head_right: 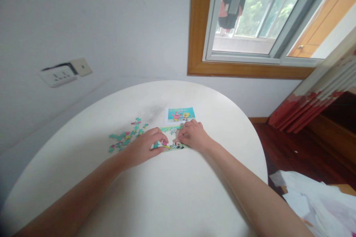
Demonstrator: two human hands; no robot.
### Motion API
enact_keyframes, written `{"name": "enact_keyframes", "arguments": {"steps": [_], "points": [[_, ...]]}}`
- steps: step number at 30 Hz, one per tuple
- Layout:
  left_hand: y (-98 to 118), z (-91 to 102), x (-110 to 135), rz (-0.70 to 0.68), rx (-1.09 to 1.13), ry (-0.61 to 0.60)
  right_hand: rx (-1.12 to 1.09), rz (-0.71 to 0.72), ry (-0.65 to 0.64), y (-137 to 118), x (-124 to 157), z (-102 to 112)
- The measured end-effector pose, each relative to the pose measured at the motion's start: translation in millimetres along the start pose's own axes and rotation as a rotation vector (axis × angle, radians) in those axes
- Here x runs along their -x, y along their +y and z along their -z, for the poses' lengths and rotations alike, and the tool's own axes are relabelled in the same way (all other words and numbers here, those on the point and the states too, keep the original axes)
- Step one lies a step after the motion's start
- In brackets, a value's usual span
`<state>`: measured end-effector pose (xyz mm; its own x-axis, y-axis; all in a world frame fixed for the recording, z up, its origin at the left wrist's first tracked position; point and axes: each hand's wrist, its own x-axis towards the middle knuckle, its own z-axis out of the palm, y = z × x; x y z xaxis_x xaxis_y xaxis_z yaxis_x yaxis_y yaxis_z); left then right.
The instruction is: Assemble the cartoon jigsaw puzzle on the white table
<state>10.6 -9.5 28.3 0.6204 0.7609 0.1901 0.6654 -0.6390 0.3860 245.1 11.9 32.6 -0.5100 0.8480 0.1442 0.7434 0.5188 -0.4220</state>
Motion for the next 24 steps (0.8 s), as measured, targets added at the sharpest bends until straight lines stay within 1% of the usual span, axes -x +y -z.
{"name": "enact_keyframes", "arguments": {"steps": [3,6,10,15,21,24], "points": [[0.2,-0.3,0.2,-0.003,0.009,0.004,-0.04,0.023,0.015,4.6,-0.8,-2.0],[1.3,-0.5,0.5,-0.004,0.034,0.023,-0.141,0.052,0.034,7.6,-2.0,-2.9],[4.4,0.5,0.4,-0.009,0.102,0.056,-0.255,0.115,0.065,2.5,-2.7,-1.7],[7.2,4.3,-0.1,-0.016,0.224,0.063,-0.254,0.144,0.096,-8.0,-1.4,-0.9],[7.8,5.3,-3.0,0.015,0.272,0.125,-0.285,0.149,0.122,-17.7,-1.0,-3.2],[4.0,7.0,-4.2,0.041,0.295,0.127,-0.308,0.16,0.147,-20.8,-0.8,-3.3]]}}
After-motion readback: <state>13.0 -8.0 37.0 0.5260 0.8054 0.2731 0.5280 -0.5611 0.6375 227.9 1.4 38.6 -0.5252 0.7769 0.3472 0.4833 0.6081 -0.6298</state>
